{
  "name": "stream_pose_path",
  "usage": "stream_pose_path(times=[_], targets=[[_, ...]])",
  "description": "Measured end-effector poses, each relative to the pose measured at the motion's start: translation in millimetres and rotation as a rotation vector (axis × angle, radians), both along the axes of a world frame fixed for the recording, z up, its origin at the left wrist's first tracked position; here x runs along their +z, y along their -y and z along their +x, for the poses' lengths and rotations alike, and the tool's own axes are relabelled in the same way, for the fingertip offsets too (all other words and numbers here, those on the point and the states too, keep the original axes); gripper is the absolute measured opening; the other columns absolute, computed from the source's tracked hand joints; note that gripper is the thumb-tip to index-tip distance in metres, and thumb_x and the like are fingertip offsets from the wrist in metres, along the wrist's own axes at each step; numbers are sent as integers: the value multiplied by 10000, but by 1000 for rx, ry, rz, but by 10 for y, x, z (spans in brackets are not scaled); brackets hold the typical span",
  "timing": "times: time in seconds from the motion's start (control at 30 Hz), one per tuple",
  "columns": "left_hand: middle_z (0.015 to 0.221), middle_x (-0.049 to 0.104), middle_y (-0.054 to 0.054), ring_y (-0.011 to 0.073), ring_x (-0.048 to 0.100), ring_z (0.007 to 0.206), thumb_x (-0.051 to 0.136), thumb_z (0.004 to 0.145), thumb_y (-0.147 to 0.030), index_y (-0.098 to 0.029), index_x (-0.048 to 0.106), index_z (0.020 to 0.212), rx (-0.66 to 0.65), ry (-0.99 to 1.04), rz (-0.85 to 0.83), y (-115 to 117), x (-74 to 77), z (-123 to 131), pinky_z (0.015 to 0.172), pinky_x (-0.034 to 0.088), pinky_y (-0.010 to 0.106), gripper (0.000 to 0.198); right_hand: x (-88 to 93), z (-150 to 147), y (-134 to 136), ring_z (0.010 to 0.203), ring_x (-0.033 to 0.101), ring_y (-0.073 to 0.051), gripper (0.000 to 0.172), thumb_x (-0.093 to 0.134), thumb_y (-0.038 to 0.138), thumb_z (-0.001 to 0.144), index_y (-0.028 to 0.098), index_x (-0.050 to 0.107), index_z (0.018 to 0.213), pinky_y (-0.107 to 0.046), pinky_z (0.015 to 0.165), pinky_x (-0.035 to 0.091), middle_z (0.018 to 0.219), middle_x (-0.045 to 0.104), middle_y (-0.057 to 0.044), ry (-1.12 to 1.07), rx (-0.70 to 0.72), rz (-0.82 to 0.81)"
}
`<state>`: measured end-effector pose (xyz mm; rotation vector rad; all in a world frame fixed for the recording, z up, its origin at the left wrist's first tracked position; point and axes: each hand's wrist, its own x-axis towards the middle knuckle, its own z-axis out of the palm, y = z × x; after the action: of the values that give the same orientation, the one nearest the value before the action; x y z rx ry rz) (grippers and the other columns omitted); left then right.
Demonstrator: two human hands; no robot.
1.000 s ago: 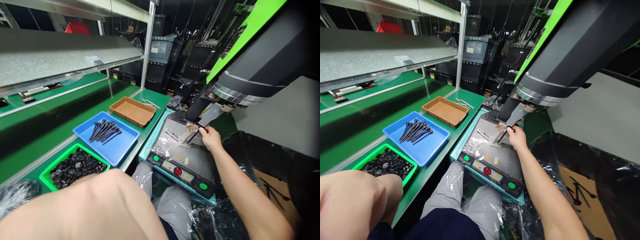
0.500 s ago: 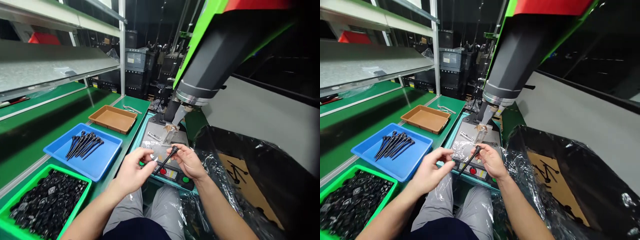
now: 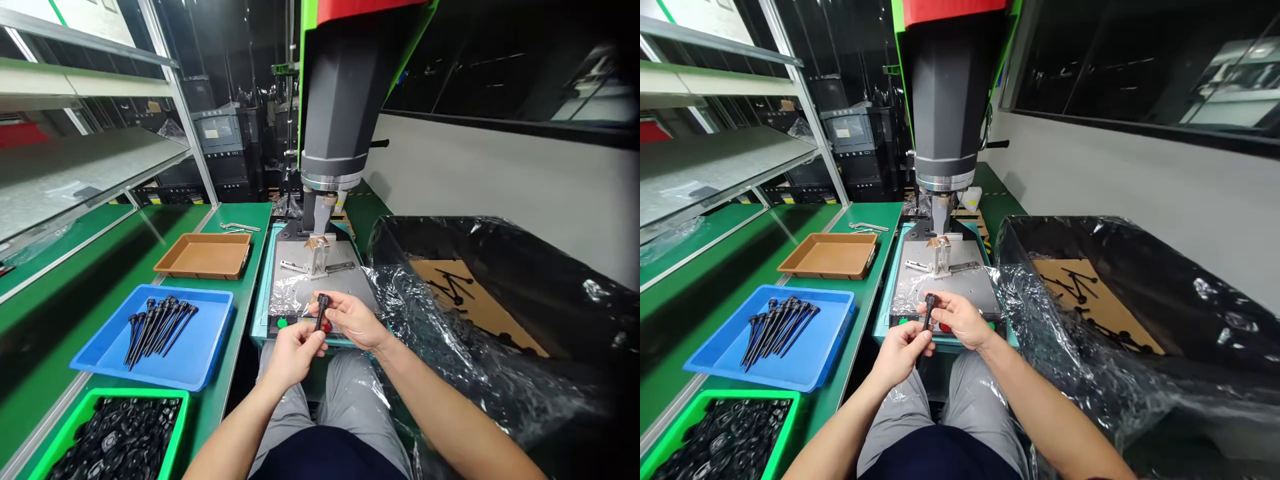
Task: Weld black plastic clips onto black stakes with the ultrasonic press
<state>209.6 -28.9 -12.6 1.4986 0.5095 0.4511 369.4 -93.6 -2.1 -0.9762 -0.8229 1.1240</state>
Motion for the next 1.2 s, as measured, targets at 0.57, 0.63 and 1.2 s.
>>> stream_pose_path(times=[0.57,0.63,1.2], targets=[[811,728,82,159,664,678,755,714,-432,-134,622,899,48,122,-298,28,-108,42,682,508,291,375,5,-139,-51,717,592,-128,415,811,278,655,185,602,1000,-262,684,486,786,643,5,116,-219,18],[805,725,71,164,664,687,766,696,-433,-143,615,890,60,116,-295,28,-120,47,693,512,302,380,0,-137,-62,706,584,-133,425,803,289,655,188,598,1013,-270,678,483,786,637,3,183,-246,13],[855,699,36,169,623,809,530,888,-300,-164,707,869,120,24,388,-104,-134,38,787,490,276,224,-57,-301,-142,754,632,-201,282,651,347,845,212,604,1089,-326,688,538,878,662,-61,1113,-578,319]])
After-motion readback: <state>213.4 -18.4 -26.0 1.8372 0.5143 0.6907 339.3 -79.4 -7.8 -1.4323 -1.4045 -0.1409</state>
